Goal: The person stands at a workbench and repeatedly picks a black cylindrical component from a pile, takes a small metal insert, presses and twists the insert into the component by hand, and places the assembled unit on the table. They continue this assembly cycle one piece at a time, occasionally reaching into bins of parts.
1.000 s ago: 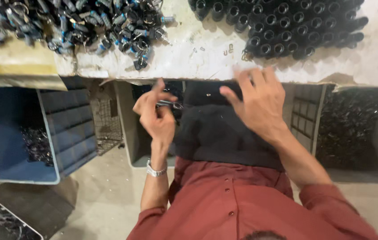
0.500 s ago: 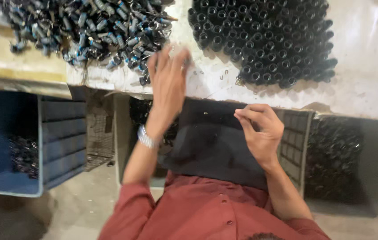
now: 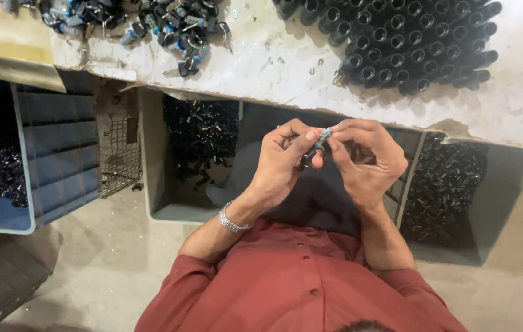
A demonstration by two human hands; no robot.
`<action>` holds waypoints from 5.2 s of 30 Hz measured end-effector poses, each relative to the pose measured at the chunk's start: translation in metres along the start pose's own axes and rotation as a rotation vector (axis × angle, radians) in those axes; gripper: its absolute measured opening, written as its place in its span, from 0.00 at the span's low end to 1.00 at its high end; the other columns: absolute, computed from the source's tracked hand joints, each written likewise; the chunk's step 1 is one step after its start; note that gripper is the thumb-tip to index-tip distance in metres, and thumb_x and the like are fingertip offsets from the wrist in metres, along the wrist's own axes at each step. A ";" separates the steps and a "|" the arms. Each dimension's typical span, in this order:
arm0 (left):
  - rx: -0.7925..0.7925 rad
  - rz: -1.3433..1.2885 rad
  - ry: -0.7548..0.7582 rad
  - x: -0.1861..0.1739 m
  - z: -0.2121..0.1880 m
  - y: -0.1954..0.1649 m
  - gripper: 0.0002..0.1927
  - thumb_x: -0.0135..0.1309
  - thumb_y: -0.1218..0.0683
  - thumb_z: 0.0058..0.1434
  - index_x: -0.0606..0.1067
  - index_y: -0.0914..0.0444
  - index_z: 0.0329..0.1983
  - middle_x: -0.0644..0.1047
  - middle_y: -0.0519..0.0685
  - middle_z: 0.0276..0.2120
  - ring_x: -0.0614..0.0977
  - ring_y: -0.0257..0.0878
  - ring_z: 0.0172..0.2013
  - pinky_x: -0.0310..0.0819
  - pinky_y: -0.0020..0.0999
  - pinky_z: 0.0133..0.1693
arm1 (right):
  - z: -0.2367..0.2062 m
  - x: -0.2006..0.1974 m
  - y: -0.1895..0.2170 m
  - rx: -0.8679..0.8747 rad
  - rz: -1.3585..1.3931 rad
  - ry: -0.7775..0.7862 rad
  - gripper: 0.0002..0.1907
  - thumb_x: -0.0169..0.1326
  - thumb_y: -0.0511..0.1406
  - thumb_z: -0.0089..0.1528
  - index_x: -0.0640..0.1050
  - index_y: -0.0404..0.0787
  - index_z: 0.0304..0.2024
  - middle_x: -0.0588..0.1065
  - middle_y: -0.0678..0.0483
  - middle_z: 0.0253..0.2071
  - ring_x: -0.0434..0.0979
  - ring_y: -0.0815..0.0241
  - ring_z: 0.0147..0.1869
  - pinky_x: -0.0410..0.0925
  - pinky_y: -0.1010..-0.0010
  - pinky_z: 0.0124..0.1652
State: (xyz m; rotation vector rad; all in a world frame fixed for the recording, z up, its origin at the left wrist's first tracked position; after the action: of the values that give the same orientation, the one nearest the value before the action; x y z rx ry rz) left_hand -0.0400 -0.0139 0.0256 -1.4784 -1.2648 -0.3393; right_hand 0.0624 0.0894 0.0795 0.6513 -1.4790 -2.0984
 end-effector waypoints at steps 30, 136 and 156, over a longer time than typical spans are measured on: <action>0.777 0.868 0.254 0.024 0.026 -0.032 0.19 0.64 0.65 0.65 0.62 0.60 0.40 0.79 0.46 0.46 0.82 0.42 0.42 0.77 0.32 0.42 | -0.027 -0.012 -0.055 0.574 0.865 0.039 0.13 0.53 0.35 0.72 0.68 0.37 0.56 0.69 0.55 0.33 0.69 0.64 0.35 0.65 0.71 0.32; 0.707 1.555 0.180 0.001 -0.014 -0.046 0.08 0.55 0.64 0.63 0.75 0.60 0.43 0.75 0.47 0.48 0.74 0.49 0.53 0.62 0.43 0.59 | -0.025 0.021 -0.046 0.714 0.353 0.242 0.15 0.58 0.35 0.69 0.63 0.42 0.45 0.60 0.59 0.36 0.64 0.61 0.30 0.64 0.64 0.28; 1.037 1.961 -0.468 -0.005 -0.003 -0.136 0.14 0.63 0.59 0.57 0.78 0.61 0.47 0.76 0.53 0.50 0.75 0.54 0.55 0.67 0.47 0.54 | -0.002 0.017 0.004 -0.474 -0.526 0.085 0.14 0.60 0.30 0.71 0.77 0.48 0.57 0.73 0.47 0.42 0.77 0.60 0.36 0.70 0.72 0.32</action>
State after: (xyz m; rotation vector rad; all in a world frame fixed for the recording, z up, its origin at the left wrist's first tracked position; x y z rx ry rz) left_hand -0.1529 -0.0435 0.0951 -1.1634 0.2439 1.7119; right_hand 0.0509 0.0762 0.0809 0.9946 -0.7579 -2.6433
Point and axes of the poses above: each hand's wrist, its own z-axis towards the middle knuckle, its own x-axis out of the palm, y = z × x, the point moved 5 cm from there along z, towards the middle knuckle
